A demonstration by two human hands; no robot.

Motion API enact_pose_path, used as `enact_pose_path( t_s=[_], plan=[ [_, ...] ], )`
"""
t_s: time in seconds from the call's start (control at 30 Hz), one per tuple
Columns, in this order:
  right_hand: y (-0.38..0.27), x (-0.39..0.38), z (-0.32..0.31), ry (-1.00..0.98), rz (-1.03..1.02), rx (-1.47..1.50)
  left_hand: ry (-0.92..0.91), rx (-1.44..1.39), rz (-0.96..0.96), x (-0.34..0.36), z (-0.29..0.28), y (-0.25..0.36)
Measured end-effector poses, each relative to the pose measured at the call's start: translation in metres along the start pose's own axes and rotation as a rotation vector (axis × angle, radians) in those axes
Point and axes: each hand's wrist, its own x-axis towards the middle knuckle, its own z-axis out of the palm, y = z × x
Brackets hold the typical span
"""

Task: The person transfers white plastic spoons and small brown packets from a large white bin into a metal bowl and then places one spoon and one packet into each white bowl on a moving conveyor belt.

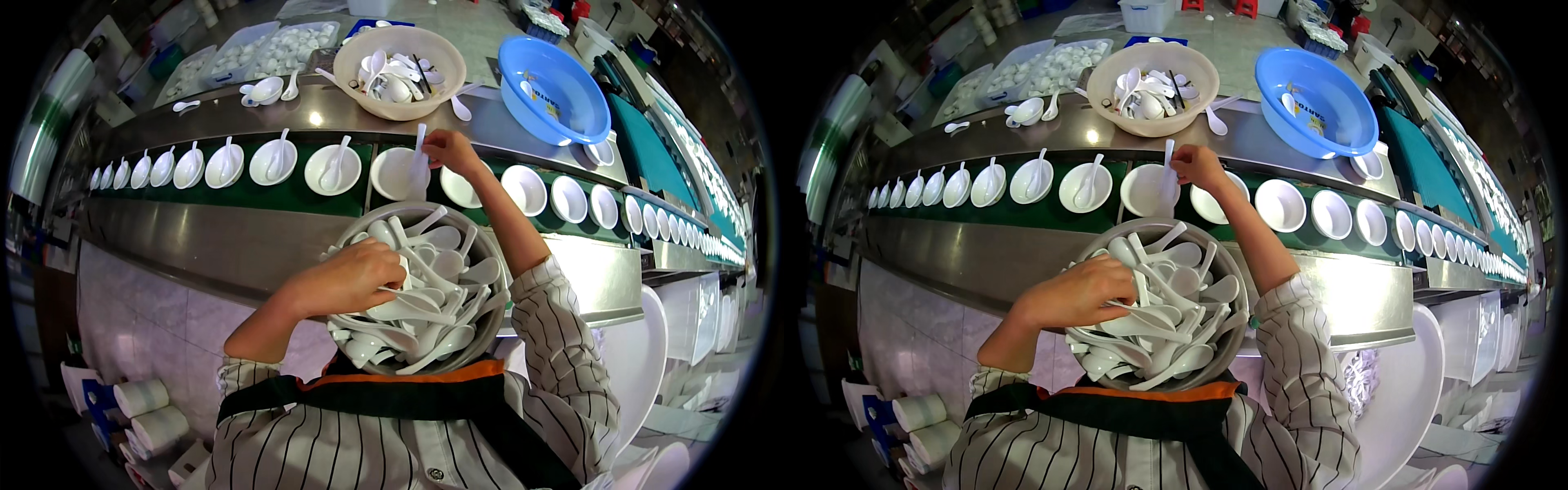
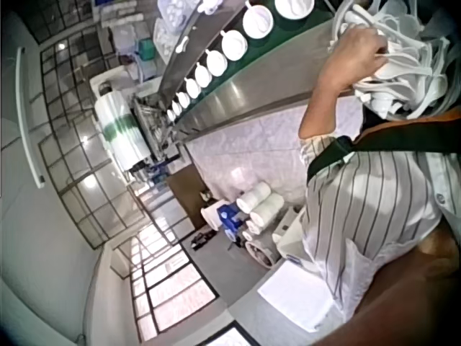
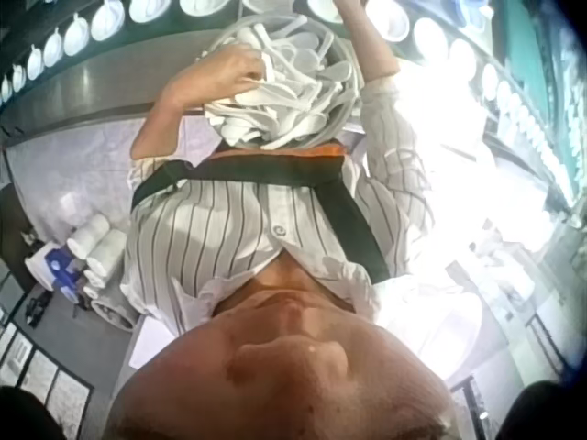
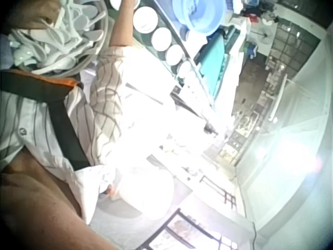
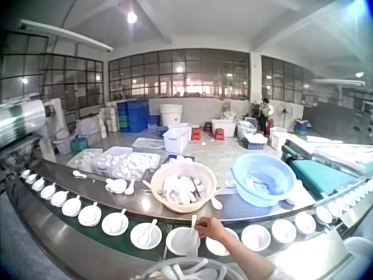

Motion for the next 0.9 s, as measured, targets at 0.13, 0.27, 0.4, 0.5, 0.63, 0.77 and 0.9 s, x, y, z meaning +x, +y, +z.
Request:
enact_pose_path(
  t_s=[0.13, 0.27, 0.4, 0.5, 0.63, 0.77, 0.9],
  plan=[
    [-0.014, -0.001, -0.009, 0.273, -0.144, -0.25, 0.101, -0.051, -0.084, -0.006, 0.0, 0.001],
    [-0.01, 0.0, -0.022, 0.419, -0.327, -0.578, 0.045, -0.068, -0.131, 0.004, -0.024, 0.003],
    [-0.008, -0.02, -0.005, 0.282, -0.319, -0.618, 0.084, -0.215, -0.19, 0.022, -0.048, -0.017],
    [-0.049, -0.046, -0.006, -0.046, -0.186, -0.193, 0.081, -0.22, -0.152, 0.044, -0.065, -0.037],
    [-0.083, -0.073, -0.013, -0.46, -0.052, 0.168, 0.106, -0.431, -0.22, 0.077, -0.071, -0.069],
    [-0.053, -0.075, -0.042, -0.212, -0.031, 0.094, 0.11, -0.601, -0.206, 0.102, -0.054, -0.103],
    [0.031, -0.064, -0.063, 0.287, 0.039, 0.089, 0.227, -0.518, -0.373, 0.13, -0.018, -0.146]
  ],
)
